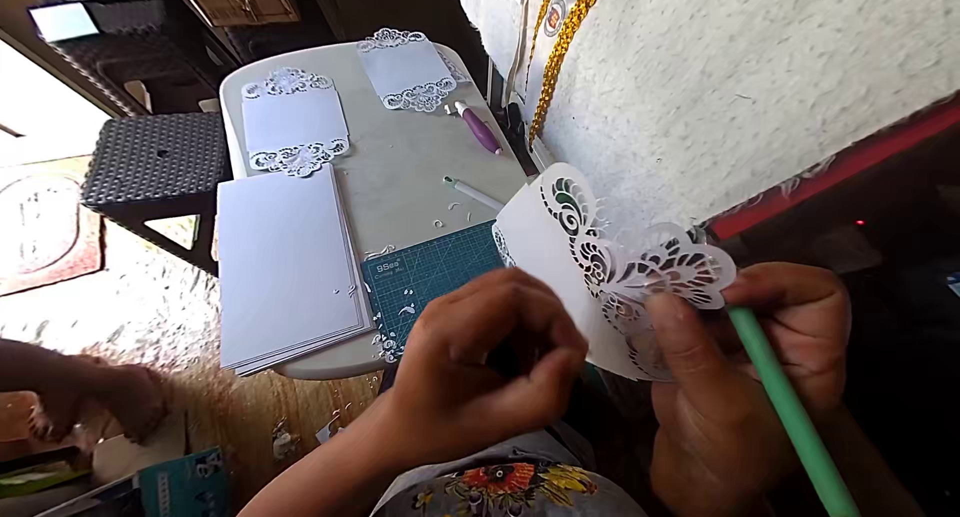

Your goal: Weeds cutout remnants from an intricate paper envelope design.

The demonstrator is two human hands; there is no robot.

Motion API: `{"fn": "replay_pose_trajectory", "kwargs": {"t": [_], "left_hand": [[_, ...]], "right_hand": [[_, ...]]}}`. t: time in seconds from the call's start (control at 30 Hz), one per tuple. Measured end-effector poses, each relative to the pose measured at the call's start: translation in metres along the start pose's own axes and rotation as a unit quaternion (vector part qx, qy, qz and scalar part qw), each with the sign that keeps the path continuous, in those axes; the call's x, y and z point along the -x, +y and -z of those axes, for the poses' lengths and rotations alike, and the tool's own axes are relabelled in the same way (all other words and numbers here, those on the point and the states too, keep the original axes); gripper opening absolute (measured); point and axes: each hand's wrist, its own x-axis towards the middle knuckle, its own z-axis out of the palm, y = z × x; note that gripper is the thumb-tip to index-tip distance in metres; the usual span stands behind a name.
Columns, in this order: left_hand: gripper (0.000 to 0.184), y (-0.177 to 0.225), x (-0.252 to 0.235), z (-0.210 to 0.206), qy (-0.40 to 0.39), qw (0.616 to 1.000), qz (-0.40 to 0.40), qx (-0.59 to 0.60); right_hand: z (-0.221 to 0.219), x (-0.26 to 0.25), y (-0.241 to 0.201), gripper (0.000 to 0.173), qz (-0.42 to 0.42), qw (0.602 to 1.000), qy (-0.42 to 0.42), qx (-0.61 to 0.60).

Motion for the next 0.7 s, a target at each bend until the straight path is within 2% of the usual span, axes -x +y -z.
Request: {"fn": "replay_pose_trajectory", "kwargs": {"t": [0.07, 0.1, 0.13, 0.23, 0.37, 0.5, 0.7], "left_hand": [[0.018, -0.004, 0.009, 0.017, -0.140, 0.989, 0.054, -0.016], [0.024, -0.006, 0.011, 0.022, -0.187, 0.979, 0.071, -0.045], [0.028, -0.008, 0.012, 0.023, -0.191, 0.976, 0.083, -0.070], [0.029, -0.009, 0.009, 0.010, -0.063, 0.992, 0.081, -0.077], [0.045, -0.018, 0.004, -0.017, 0.032, 0.999, 0.025, 0.011], [0.058, -0.026, 0.003, -0.027, 0.068, 0.997, -0.020, 0.006], [0.043, -0.032, 0.006, -0.028, 0.090, 0.992, -0.060, -0.061]], "right_hand": [[0.004, -0.001, 0.002, 0.032, -0.002, 1.000, 0.002, 0.005], [0.006, -0.001, 0.003, 0.032, -0.001, 1.000, 0.002, 0.003], [0.006, -0.001, 0.003, 0.032, 0.000, 1.000, 0.002, 0.002], [0.002, 0.001, 0.006, 0.032, 0.011, 1.000, 0.008, 0.018], [-0.009, 0.007, 0.008, 0.026, 0.018, 0.999, -0.022, 0.017], [-0.017, 0.011, 0.015, 0.025, 0.009, 0.999, -0.028, 0.016], [-0.023, 0.011, 0.019, 0.025, 0.011, 1.000, -0.020, 0.018]]}}
